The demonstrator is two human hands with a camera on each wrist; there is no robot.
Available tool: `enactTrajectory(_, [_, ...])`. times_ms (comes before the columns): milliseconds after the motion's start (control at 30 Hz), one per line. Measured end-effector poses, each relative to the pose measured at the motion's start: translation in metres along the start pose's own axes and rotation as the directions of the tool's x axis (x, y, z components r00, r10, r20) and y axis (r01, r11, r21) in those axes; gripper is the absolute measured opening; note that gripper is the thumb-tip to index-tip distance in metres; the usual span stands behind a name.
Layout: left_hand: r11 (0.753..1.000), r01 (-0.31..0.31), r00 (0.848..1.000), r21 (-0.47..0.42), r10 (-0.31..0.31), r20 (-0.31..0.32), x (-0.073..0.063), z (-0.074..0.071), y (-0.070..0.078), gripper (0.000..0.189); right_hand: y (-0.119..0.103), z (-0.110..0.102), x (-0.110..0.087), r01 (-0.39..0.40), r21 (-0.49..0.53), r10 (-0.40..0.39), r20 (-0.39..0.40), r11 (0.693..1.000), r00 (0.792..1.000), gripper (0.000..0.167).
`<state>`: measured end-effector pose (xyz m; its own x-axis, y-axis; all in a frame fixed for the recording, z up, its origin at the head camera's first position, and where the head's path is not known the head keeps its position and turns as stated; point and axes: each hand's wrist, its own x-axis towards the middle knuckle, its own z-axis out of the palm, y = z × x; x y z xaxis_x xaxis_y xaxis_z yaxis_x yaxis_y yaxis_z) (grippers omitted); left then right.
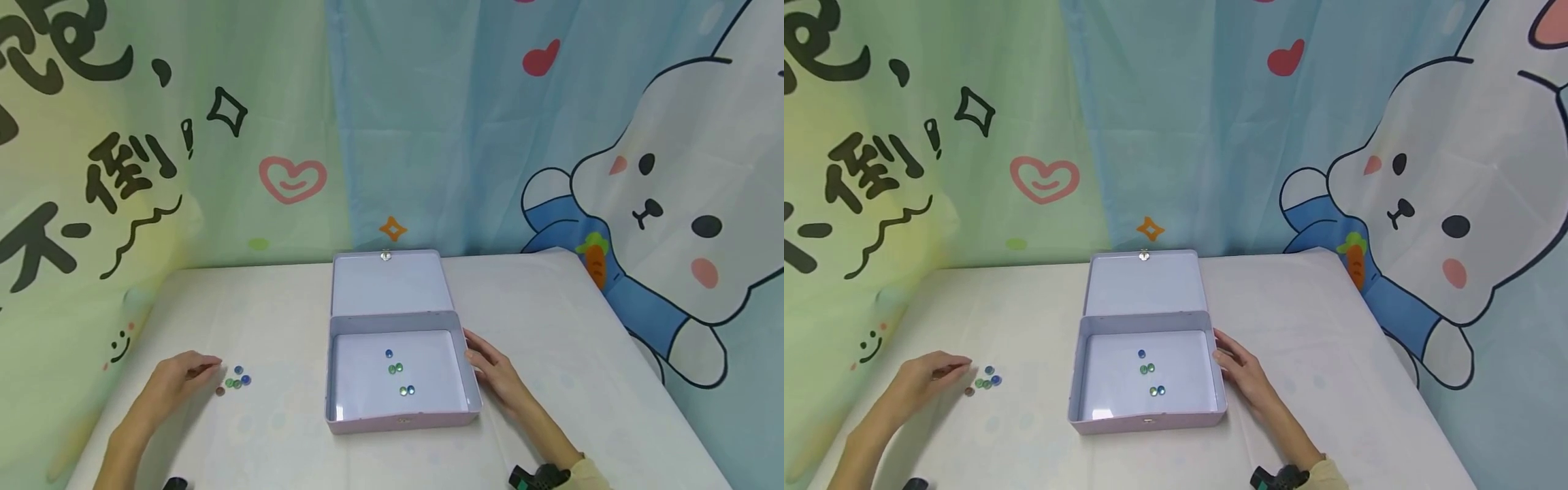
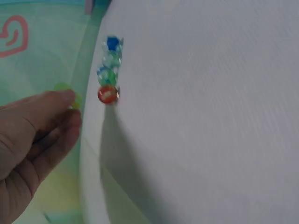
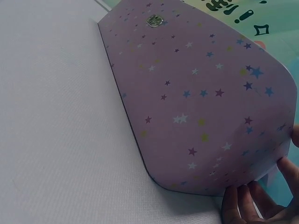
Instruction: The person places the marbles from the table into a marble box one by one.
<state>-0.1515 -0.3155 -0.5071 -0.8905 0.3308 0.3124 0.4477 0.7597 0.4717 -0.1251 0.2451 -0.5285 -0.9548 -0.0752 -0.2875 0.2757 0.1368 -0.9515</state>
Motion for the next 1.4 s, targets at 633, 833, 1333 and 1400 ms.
enactTrajectory(633, [0.892,-0.063,0.99,-0.448,0.113,0.085,0.056,0.015,0.076,0.02,0.001,-0.002,0.0,0.014,-0.013,-0.013,0.01,1.0,1.0,0.055])
enactTrajectory(833, [0.886,-0.068,0.975,-0.459,0.157,0.157,0.072,0.021,0.094,0.018,0.0,-0.001,0.0,0.022,-0.004,-0.022,0.014,1.0,1.0,0.056])
enactTrajectory(1333, [0.851,-0.203,0.877,-0.485,0.378,0.297,0.137,0.035,0.134,0.019,0.001,0.0,0.002,0.014,-0.006,-0.014,0.004,1.0,1.0,0.055])
enactTrajectory(1400, [0.849,-0.215,0.856,-0.482,0.402,0.326,0.147,0.039,0.141,0.017,0.002,-0.001,0.002,0.016,-0.008,-0.016,0.005,1.0,1.0,0.055])
